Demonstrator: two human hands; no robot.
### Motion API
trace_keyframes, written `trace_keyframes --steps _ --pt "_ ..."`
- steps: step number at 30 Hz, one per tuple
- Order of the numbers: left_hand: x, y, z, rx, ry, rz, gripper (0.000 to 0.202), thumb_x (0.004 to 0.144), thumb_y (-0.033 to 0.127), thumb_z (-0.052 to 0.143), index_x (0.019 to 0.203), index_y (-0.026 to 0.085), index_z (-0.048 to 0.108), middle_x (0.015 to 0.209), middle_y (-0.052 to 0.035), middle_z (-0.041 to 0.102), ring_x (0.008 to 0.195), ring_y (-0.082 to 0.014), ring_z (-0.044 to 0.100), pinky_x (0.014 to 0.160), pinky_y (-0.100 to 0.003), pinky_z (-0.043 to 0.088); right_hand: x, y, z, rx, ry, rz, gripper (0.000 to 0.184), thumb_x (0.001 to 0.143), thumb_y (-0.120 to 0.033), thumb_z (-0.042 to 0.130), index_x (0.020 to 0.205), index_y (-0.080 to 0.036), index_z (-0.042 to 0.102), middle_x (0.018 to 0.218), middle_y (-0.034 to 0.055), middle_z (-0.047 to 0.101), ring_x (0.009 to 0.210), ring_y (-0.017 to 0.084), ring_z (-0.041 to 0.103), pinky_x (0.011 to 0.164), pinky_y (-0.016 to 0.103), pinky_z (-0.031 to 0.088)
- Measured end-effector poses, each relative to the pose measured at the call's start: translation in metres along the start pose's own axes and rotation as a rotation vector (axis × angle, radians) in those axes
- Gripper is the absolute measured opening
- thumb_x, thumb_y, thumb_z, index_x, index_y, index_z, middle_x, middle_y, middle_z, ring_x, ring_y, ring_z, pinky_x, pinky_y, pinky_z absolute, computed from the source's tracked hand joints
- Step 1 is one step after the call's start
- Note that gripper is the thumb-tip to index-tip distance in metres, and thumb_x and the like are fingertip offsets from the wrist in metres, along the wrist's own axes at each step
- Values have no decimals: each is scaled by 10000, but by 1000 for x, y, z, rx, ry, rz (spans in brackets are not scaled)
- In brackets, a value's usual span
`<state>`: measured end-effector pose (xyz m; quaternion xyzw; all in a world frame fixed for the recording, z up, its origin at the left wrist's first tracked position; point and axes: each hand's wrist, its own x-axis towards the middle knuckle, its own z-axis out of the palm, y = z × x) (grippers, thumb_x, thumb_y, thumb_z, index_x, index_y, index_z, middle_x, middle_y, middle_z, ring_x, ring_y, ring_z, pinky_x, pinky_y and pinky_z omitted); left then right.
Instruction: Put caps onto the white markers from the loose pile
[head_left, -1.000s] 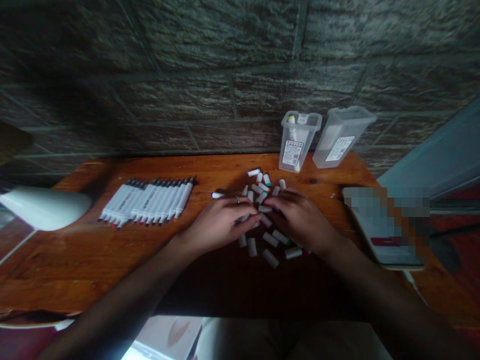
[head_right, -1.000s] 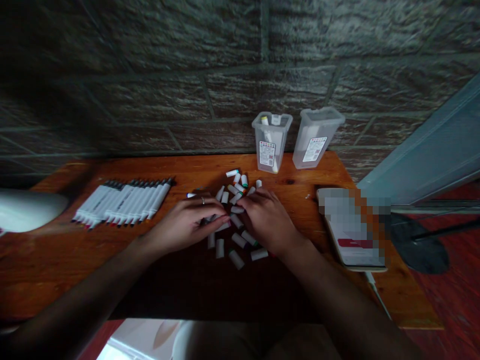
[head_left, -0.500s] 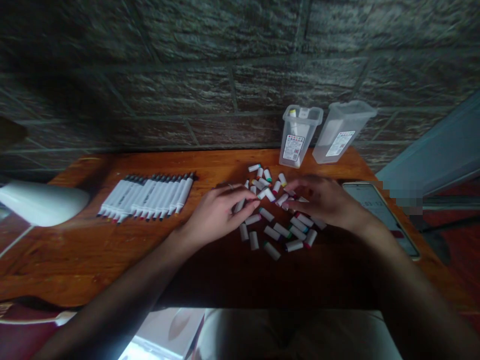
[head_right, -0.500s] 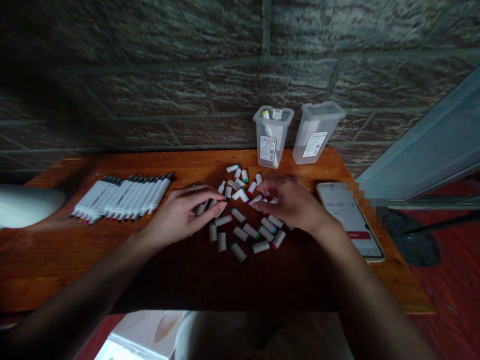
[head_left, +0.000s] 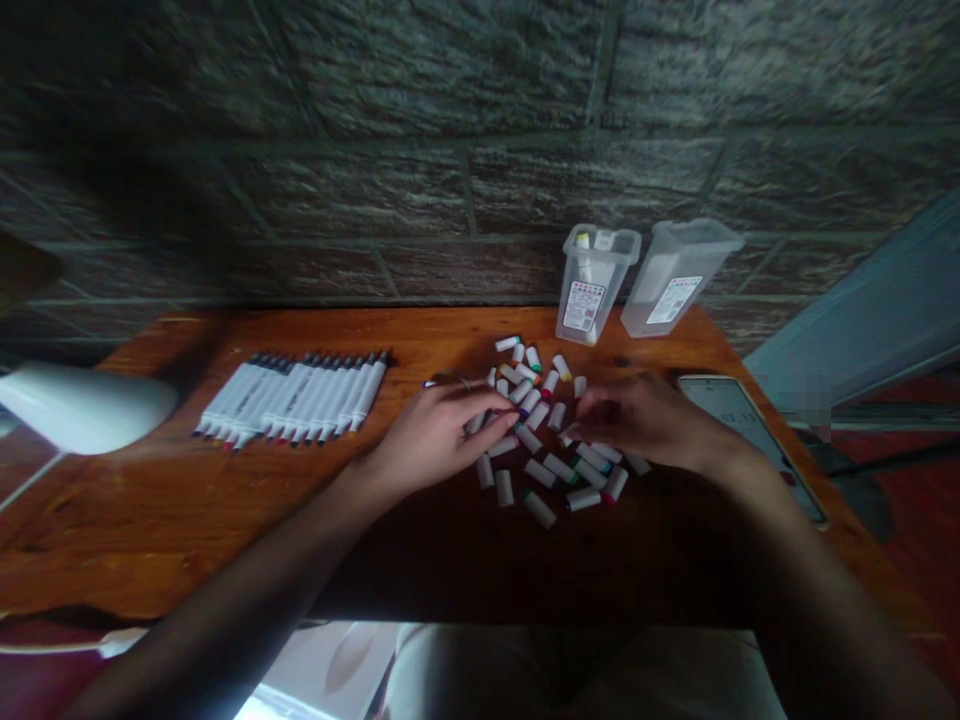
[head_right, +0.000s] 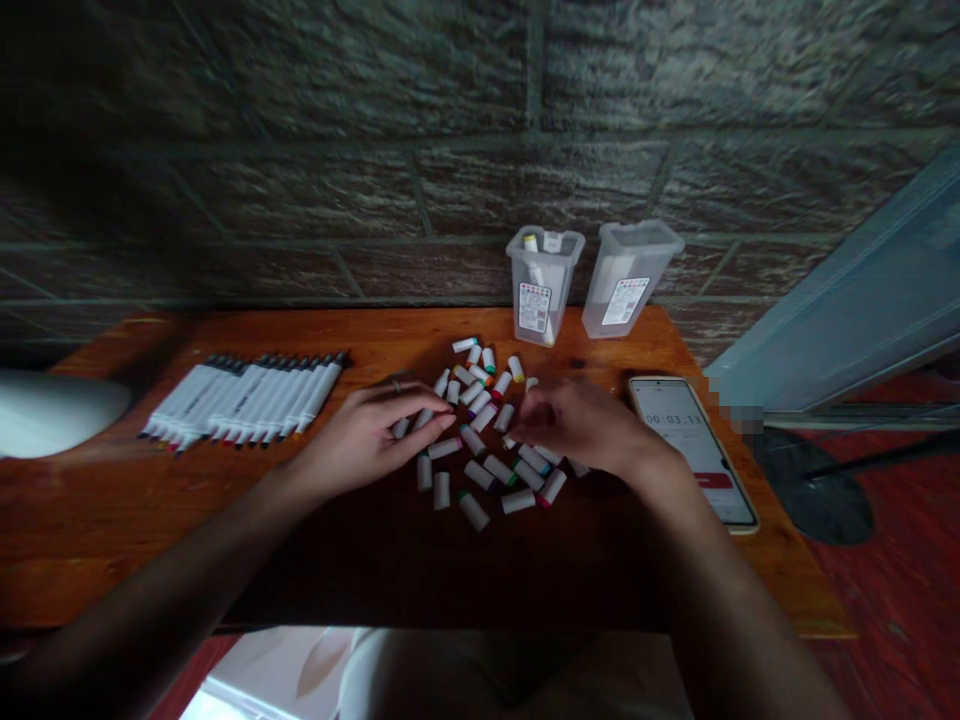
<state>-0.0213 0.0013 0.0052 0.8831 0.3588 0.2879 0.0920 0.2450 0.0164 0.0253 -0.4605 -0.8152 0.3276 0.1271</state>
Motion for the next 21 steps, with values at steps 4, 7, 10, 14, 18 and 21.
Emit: trace_keyframes --steps 4,7,10,14,18,21 --pt "0 -2 2 7 -2 -17 168 956 294 590 948 176 708 857 -15 721 804 -149 653 737 -244 469 -1 1 -3 -93 -22 50 118 857 -307 683 878 -209 745 760 -4 730 650 131 636 582 249 412" --pt "-1 -1 3 3 -10 -11 165 959 287 585 957 176 706 904 -24 731 842 -155 662 768 -249 476 0 2 2 -171 -6 29 124 852 -297 685 922 -227 761 830 8 742 688 144 637 602 263 407" --pt "0 -1 3 1 -25 1 168 963 276 577 947 170 707 929 -34 734 849 -153 668 775 -249 480 3 4 8 -218 22 8 148 860 -311 676 949 -227 759 826 18 722 695 150 624 613 271 405" --pt "0 -3 4 14 -25 -9 177 962 282 578 926 170 710 879 -31 729 810 -151 665 748 -250 483 5 10 11 -208 69 -9 185 852 -320 680 1006 -231 727 806 12 681 703 154 610 626 272 414" --pt "-1 -2 3 19 -22 3 178 967 281 568 943 172 706 919 -39 733 828 -154 666 762 -256 485 3 14 7 -163 117 1 178 843 -326 680 992 -231 705 860 21 703 753 170 628 663 281 441" --pt "-1 -1 2 16 -21 12 180 968 277 565 940 167 705 915 -38 731 836 -156 668 773 -257 489 3 14 7 -110 129 77 194 840 -306 678 1014 -221 694 837 22 716 722 168 644 639 276 450"
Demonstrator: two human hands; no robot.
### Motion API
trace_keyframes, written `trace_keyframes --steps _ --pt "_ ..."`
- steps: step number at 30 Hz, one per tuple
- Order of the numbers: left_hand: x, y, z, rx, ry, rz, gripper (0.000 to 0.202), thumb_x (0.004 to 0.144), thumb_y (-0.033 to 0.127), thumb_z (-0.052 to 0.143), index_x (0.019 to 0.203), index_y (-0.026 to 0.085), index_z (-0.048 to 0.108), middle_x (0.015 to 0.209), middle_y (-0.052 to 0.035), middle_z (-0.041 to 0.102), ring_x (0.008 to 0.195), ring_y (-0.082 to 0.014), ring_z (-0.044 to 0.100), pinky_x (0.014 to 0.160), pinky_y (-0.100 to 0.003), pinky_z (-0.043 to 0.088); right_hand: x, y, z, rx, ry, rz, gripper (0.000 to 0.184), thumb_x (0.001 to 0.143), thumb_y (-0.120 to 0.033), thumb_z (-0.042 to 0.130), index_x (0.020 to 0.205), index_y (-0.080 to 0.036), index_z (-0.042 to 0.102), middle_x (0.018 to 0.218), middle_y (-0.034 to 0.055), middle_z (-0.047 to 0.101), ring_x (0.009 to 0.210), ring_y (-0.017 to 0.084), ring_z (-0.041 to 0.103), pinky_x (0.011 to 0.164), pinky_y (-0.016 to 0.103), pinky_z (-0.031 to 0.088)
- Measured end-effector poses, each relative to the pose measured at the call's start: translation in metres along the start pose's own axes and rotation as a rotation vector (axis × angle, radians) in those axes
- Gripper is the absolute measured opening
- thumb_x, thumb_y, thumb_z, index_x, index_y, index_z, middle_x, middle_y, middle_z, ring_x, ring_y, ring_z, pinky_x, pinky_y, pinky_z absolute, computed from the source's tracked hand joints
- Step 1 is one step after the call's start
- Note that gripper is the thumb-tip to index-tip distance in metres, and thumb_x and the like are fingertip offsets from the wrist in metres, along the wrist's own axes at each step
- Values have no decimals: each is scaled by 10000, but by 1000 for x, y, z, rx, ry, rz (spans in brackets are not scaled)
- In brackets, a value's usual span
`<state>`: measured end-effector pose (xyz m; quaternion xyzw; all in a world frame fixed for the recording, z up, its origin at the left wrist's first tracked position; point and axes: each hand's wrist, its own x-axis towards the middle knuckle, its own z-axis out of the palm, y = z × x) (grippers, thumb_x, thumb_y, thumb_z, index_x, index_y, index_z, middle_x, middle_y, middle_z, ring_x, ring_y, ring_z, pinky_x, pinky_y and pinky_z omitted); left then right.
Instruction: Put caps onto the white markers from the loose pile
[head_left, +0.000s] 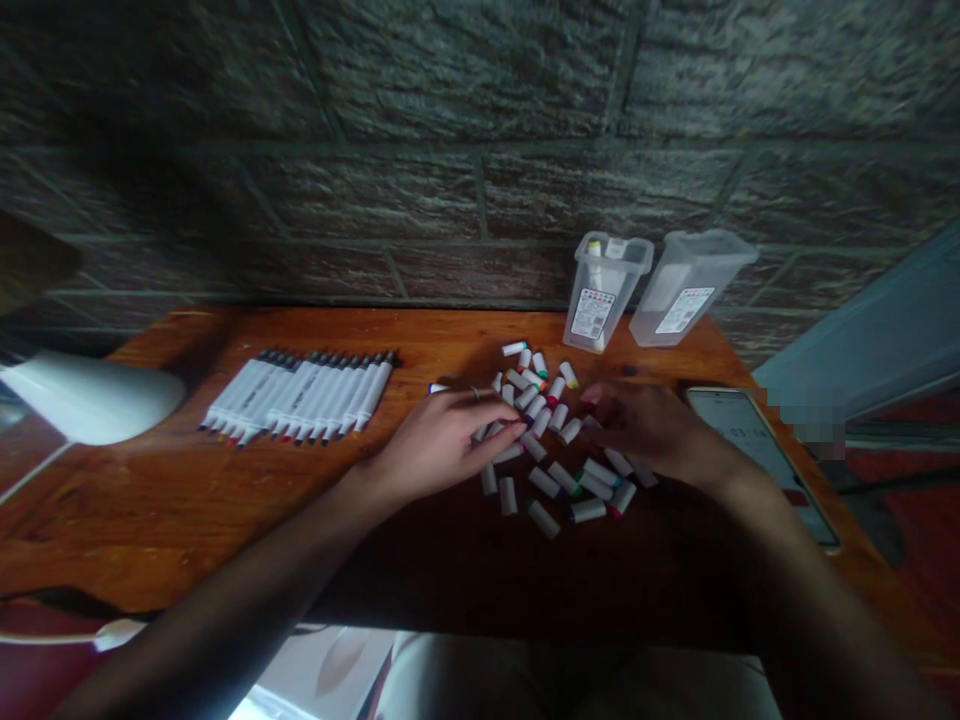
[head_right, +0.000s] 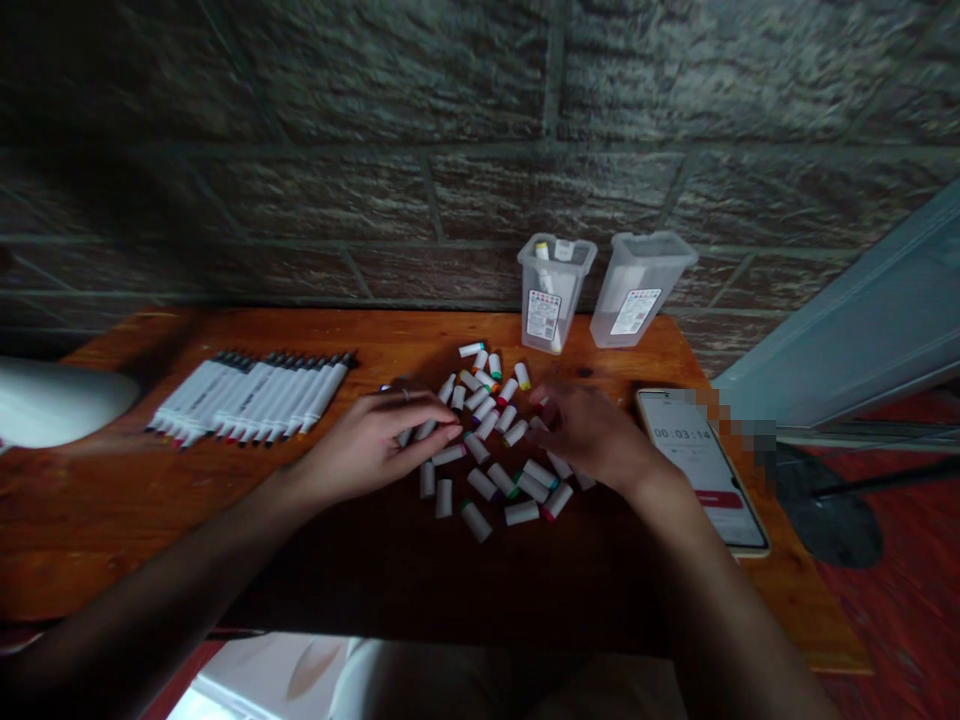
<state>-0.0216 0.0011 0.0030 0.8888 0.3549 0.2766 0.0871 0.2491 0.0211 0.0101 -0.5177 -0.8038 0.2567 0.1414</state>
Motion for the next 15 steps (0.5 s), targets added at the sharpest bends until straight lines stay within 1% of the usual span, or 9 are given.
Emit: trace_keyframes --steps 3,7,9,10,11,12,15 --pt "0 0 0 -2 -3 -6 188 970 276 563 921 164 706 866 -27 725 819 -153 669 756 -250 488 1 -2 3 31 11 44 226 831 -294 688 1044 -221 685 819 13 719 698 161 651 617 270 452" --pt "0 0 1 4 -9 7 187 970 282 562 936 169 706 901 -30 731 833 -153 673 762 -252 489 2 -5 5 18 40 -14 168 868 -300 643 1007 -223 698 820 11 711 686 149 632 628 273 445" --pt "0 0 1 9 -15 14 188 972 284 559 945 171 707 930 -33 736 858 -159 676 785 -259 491 2 -6 2 -2 66 -28 160 863 -335 655 956 -215 706 798 15 696 675 148 613 627 277 430" --pt "0 0 1 12 -14 15 188 972 284 558 947 172 708 931 -32 737 857 -160 676 785 -260 492 1 -6 -1 15 56 -22 172 857 -362 662 920 -209 708 784 17 689 669 147 604 618 275 422" --pt "0 0 1 15 -9 13 188 971 283 559 946 173 710 922 -30 737 846 -158 676 776 -259 492 -1 -6 -4 55 20 -12 195 851 -390 667 887 -204 709 772 18 683 664 145 597 605 271 415" --pt "0 -1 1 18 -2 9 188 970 283 561 942 174 712 903 -27 736 826 -155 675 761 -257 491 -2 -7 -8 109 -50 1 221 845 -415 668 864 -199 711 759 17 678 657 143 590 588 265 407" --pt "1 -2 1 25 5 -11 184 964 283 570 927 176 715 867 -22 731 791 -151 669 730 -253 485 -7 -8 -16 253 -310 44 258 823 -440 680 858 -187 717 720 6 654 614 128 556 531 243 379"
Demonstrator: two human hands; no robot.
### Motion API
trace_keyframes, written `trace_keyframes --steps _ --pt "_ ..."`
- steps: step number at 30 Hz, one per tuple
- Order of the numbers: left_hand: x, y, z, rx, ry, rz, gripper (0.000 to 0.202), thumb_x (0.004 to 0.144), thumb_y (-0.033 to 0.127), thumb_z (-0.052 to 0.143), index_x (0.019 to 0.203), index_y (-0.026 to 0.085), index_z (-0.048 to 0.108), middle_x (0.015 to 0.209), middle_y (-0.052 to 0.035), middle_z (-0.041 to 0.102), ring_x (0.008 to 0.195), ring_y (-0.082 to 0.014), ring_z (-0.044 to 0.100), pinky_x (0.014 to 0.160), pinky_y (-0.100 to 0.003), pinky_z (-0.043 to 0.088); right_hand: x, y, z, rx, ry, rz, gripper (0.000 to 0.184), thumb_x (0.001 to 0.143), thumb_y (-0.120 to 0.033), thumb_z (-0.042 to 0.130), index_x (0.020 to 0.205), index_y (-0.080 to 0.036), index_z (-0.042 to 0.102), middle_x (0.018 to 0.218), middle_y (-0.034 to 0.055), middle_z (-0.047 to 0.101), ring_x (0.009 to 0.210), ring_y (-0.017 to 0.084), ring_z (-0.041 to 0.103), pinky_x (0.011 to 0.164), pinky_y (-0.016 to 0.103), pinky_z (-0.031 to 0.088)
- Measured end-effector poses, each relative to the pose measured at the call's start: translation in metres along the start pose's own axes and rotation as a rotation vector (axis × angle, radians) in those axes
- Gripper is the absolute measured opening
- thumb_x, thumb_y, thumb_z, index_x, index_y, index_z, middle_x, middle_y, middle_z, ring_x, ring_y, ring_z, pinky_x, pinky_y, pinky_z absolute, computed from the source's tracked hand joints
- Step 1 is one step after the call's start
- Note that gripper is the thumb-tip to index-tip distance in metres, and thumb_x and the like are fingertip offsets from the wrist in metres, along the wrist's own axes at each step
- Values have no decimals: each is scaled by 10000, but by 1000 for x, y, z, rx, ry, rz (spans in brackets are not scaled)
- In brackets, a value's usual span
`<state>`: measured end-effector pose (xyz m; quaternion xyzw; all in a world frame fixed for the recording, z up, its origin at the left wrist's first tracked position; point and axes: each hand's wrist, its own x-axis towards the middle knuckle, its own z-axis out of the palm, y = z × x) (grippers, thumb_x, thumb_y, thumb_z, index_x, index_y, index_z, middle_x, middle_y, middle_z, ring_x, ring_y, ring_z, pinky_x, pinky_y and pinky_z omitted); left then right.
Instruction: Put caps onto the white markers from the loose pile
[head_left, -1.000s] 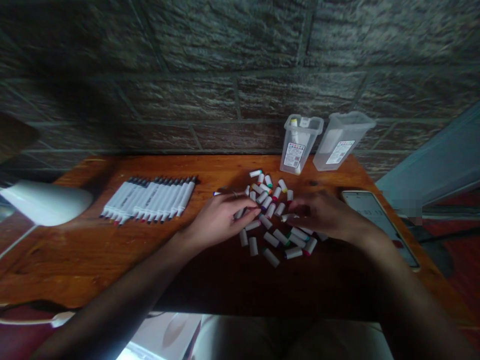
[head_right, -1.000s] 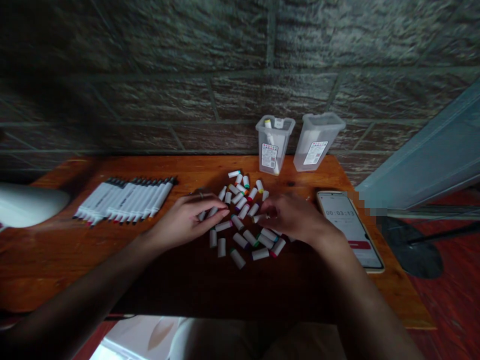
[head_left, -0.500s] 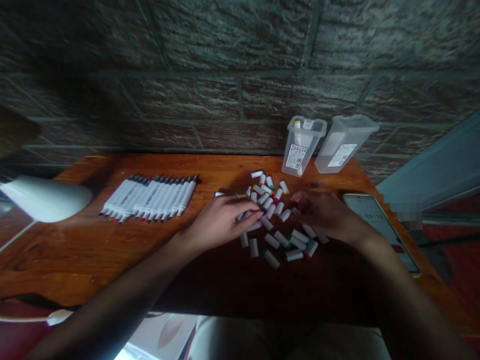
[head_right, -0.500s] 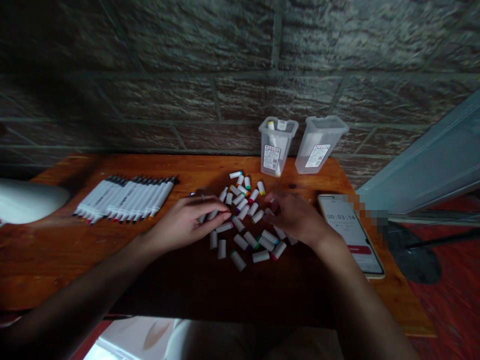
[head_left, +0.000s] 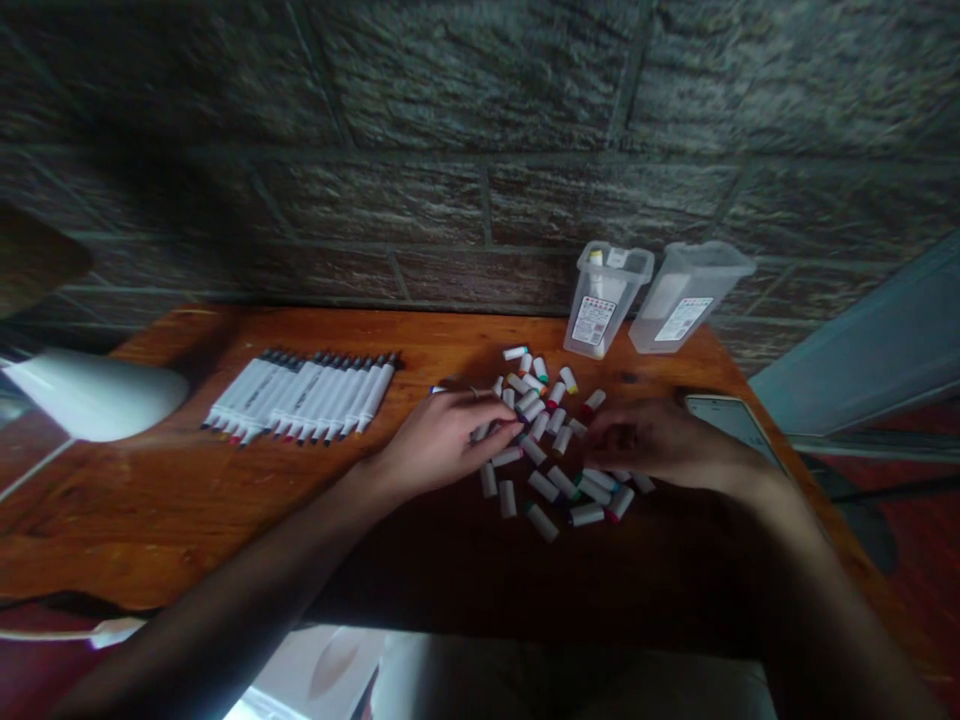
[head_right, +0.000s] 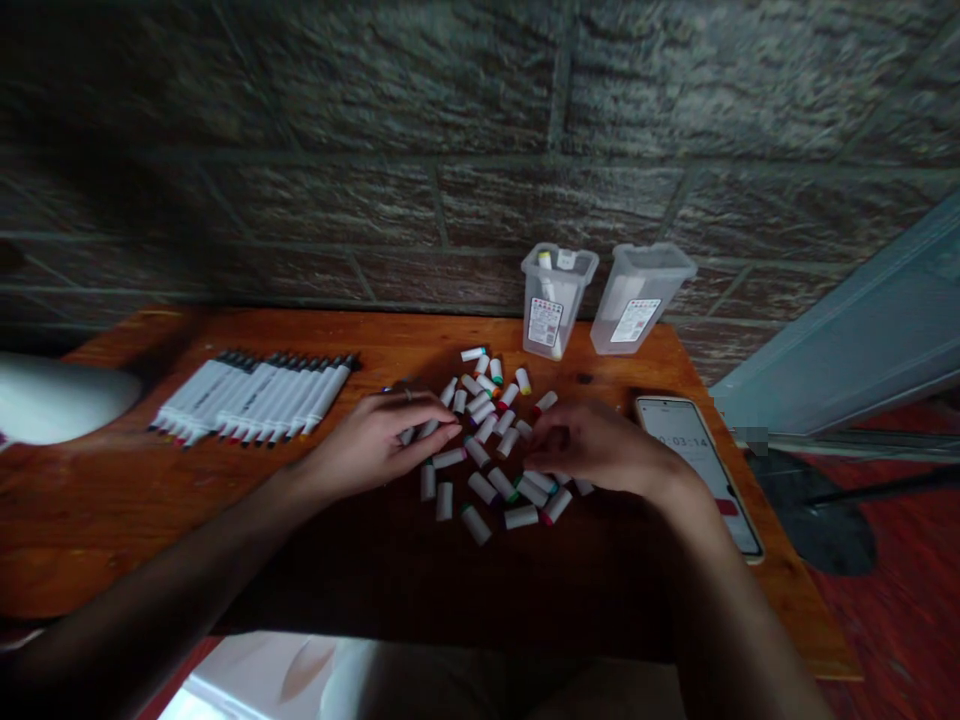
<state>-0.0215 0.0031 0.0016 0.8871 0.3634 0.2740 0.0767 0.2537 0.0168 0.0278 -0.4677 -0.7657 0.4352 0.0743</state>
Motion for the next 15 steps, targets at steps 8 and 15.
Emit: trace_keyframes --steps 8,15 --pt "0 0 2 -14 -24 28 175 970 277 560 933 187 706 897 -18 734 839 -151 672 772 -252 483 3 3 7 -132 23 -60 214 899 -366 595 950 -206 728 764 5 689 617 120 574 546 237 399" --pt "0 -1 0 0 -18 22 190 971 295 558 936 191 713 877 -16 730 800 -143 667 743 -250 486 4 1 11 -52 17 -90 193 879 -398 644 961 -238 713 719 -13 668 580 121 583 510 238 415"
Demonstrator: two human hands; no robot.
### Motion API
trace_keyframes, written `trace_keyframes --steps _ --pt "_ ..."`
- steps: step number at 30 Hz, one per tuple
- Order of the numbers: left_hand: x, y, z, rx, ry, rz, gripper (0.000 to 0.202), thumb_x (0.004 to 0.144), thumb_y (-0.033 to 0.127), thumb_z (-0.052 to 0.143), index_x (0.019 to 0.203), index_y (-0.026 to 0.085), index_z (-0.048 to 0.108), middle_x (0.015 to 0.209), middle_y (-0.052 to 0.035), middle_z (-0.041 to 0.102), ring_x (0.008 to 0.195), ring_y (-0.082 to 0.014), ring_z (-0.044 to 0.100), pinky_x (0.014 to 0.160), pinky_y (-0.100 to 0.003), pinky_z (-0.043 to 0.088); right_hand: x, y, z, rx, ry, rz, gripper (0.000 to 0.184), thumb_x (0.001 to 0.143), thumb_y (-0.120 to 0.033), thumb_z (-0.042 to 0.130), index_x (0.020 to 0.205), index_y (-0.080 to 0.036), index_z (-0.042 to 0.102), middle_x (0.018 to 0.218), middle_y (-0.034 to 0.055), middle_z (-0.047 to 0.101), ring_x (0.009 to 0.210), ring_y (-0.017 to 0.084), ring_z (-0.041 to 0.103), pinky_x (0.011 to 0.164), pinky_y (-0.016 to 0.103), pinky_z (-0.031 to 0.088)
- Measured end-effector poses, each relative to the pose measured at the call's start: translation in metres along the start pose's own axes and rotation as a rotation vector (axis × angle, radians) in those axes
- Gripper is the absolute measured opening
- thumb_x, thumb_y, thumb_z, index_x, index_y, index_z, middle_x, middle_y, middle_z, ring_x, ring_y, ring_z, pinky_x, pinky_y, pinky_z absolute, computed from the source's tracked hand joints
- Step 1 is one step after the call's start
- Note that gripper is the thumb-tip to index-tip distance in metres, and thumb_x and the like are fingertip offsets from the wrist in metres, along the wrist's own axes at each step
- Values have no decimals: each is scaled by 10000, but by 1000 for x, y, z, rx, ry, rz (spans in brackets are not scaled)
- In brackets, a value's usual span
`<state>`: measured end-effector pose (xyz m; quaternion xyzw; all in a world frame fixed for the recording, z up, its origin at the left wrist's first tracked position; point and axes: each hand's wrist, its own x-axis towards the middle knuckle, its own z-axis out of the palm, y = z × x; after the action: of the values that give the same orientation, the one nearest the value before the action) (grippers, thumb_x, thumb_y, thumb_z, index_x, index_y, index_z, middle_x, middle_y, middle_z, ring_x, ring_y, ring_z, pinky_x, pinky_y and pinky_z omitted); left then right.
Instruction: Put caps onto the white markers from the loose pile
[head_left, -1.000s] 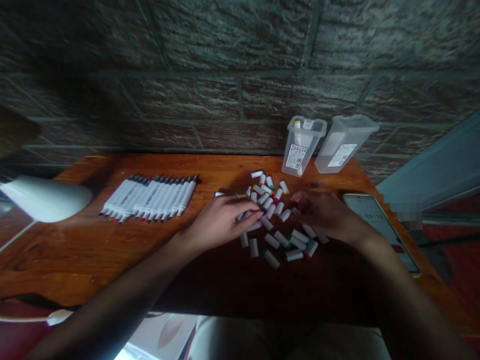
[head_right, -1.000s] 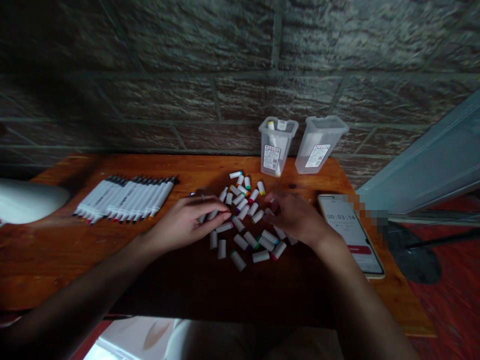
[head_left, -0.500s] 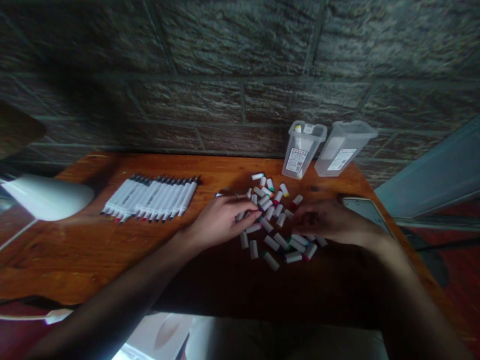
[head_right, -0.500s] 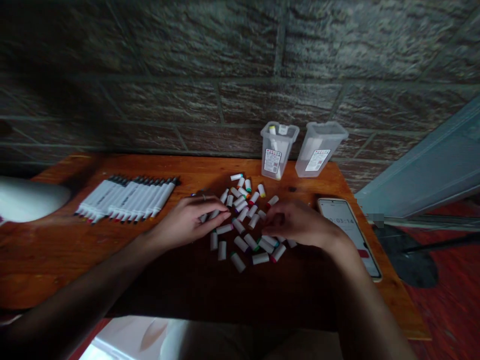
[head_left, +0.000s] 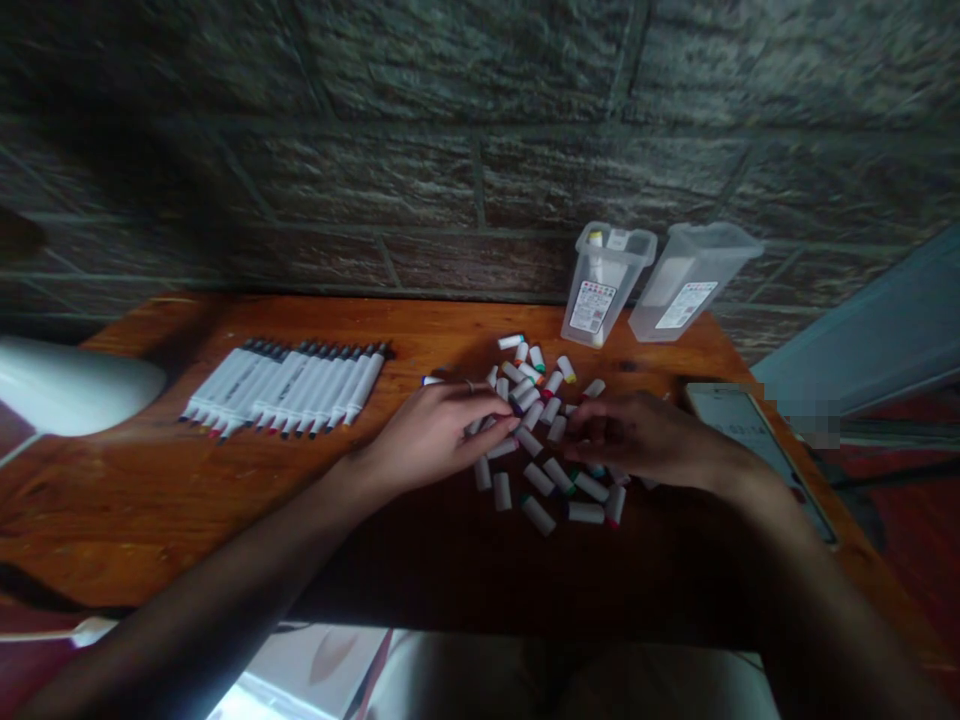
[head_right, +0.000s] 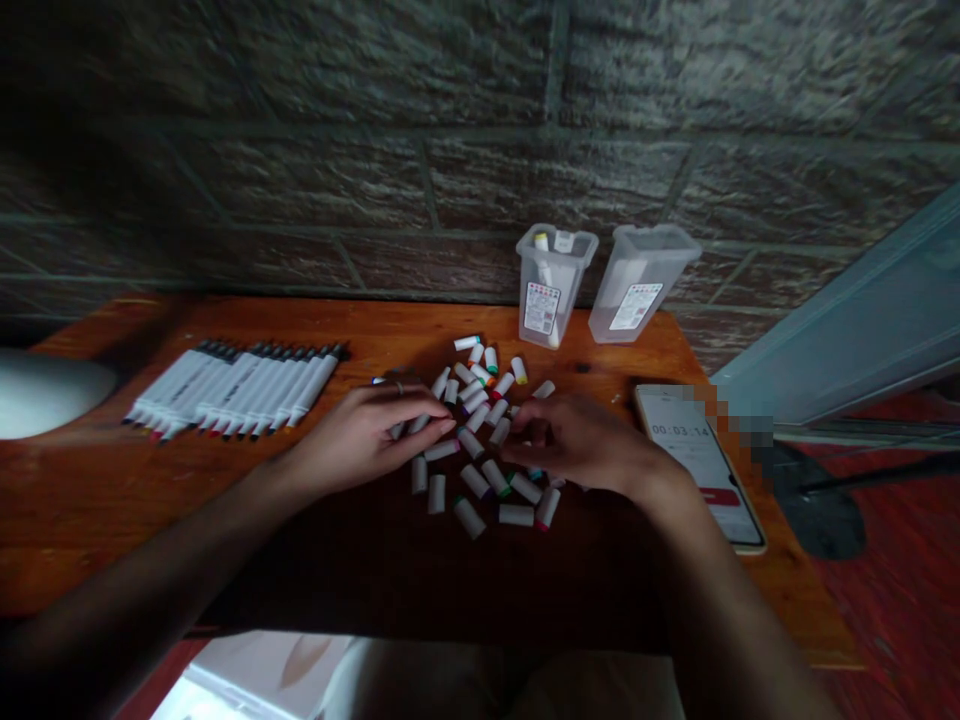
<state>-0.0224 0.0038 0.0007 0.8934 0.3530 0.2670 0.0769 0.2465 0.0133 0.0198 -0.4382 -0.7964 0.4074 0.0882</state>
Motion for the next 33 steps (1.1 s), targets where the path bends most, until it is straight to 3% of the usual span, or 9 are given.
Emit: trace_keyframes --steps 4,16,22,26,30,33 --pt "0 2 0 -20 -32 15 180 971 285 556 926 189 702 892 -16 732 846 -153 676 788 -263 491 1 -8 2 -13 -31 -44 191 819 -358 723 955 -225 712 742 -9 656 638 128 584 526 229 422" --pt "-2 2 4 -29 -82 -7 194 970 297 547 923 193 703 904 -26 731 843 -159 681 778 -269 499 10 -9 13 -215 62 -200 141 840 -197 667 973 -212 713 837 2 683 706 124 588 633 240 401" --pt "-1 -2 3 -16 -92 -5 210 974 301 539 916 197 711 850 -21 731 825 -162 681 772 -273 498 12 -6 16 -223 114 -197 88 872 -238 666 947 -206 698 817 3 669 696 124 581 626 238 391" --pt "-1 3 1 -22 -68 17 204 975 301 538 917 201 706 897 -22 730 839 -155 678 769 -261 493 11 -8 13 -176 247 -220 170 856 -359 712 855 -199 658 750 -9 633 650 116 547 590 235 373" --pt "0 5 -1 -36 -72 19 187 970 281 547 915 194 703 894 -23 729 826 -154 680 751 -258 497 14 -10 18 -78 414 -229 308 843 -419 723 1032 -199 620 744 -21 608 617 114 536 580 236 391" --pt "0 4 -1 -26 -74 11 195 972 278 546 905 187 704 870 -21 729 827 -161 680 751 -266 497 18 -8 24 -128 375 -234 329 862 -395 701 1118 -211 605 744 -27 611 614 118 550 589 237 400"
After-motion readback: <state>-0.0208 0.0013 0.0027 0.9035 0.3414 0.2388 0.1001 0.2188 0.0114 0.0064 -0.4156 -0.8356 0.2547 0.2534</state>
